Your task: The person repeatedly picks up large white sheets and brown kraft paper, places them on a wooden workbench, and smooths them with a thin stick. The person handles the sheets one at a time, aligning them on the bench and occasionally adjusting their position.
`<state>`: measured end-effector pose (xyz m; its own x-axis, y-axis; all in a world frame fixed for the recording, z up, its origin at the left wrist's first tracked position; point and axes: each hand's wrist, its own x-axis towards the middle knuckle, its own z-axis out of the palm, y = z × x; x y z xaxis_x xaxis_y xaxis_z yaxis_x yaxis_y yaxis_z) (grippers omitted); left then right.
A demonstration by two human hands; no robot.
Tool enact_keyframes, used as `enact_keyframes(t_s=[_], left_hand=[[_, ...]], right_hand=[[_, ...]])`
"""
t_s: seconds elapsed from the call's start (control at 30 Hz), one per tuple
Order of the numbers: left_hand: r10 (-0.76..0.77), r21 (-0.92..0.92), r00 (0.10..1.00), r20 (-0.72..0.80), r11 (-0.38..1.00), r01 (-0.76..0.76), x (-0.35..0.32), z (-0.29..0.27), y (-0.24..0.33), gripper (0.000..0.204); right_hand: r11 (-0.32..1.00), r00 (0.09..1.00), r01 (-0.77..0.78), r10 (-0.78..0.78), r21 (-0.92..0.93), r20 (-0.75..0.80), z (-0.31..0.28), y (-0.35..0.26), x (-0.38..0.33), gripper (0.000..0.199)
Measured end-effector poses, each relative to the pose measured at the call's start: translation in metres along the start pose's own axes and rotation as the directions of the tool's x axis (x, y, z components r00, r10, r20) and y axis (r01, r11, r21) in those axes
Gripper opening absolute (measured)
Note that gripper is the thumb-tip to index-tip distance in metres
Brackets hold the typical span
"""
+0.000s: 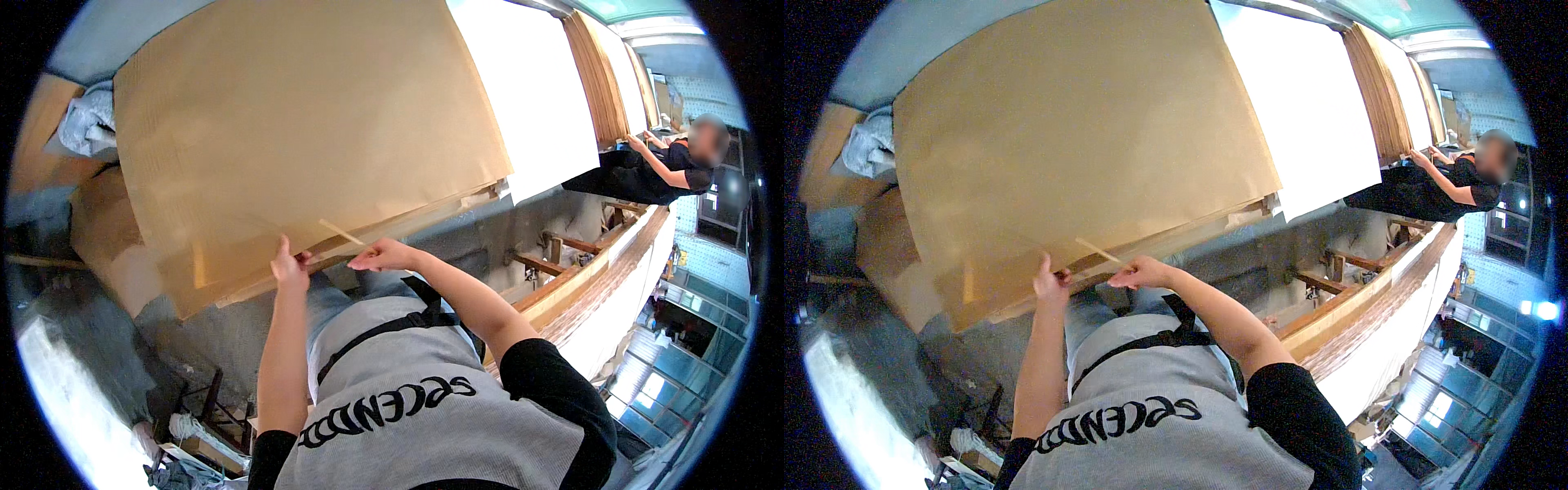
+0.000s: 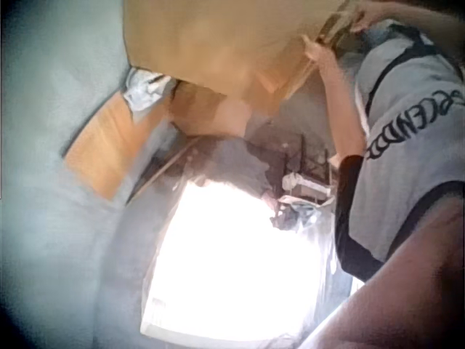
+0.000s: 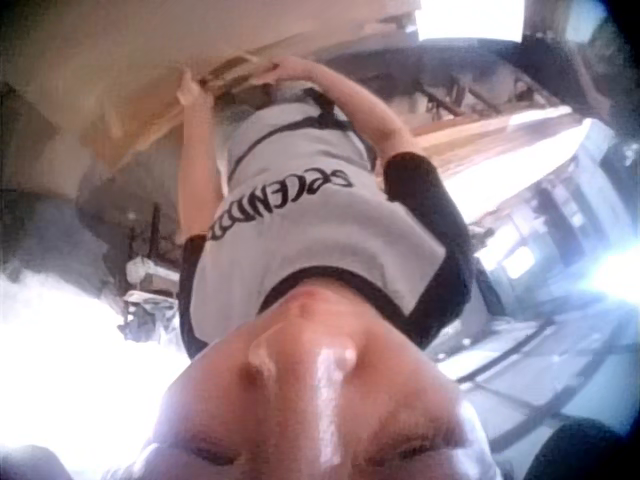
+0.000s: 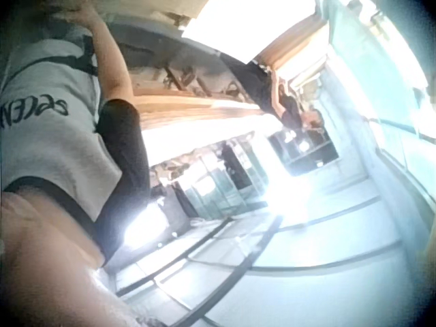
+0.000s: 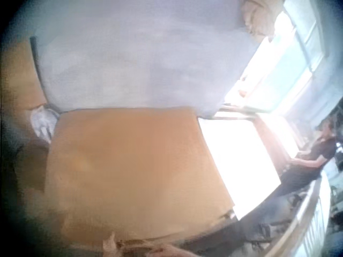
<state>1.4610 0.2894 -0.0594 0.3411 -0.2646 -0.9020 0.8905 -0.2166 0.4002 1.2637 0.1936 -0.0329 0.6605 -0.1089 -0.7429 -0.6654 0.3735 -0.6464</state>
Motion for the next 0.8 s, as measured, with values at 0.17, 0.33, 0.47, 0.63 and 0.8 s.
enact_keyframes(t_s=[0.17,0.33,0.47,0.63,0.8], left_hand=[[0.116,-0.039,0.97,0.214,0.993,-0.111,0.001,-0.023,0.018,0.027],[0.066,0.185,0.998,0.019,0.98,-0.068,-0.004,-0.038,0.026,0.032],[0.172,0.314,0.982,0.072,0.931,-0.186,-0.004,-0.03,0.015,0.027],[0.464,0.459,0.885,-0.045,0.796,-0.394,-0.026,-0.05,-0.045,0.03],[0.731,-0.074,0.68,0.058,0.682,-0.727,-0.013,-0.044,-0.044,0.031]], right_hand=[[0.603,0.967,0.254,-0.15,0.757,-0.205,-0.084,0.067,-0.028,0.029],[0.567,0.92,0.279,0.073,0.775,-0.384,-0.133,0.058,-0.057,0.04],[0.905,0.874,0.041,0.173,0.423,-0.454,-0.148,0.063,-0.057,0.034],[0.918,0.505,0.047,-0.363,-0.395,-0.783,-0.106,0.106,-0.046,0.031],[0.922,0.623,0.192,-0.379,-0.335,-0.684,-0.105,0.073,-0.057,0.028]])
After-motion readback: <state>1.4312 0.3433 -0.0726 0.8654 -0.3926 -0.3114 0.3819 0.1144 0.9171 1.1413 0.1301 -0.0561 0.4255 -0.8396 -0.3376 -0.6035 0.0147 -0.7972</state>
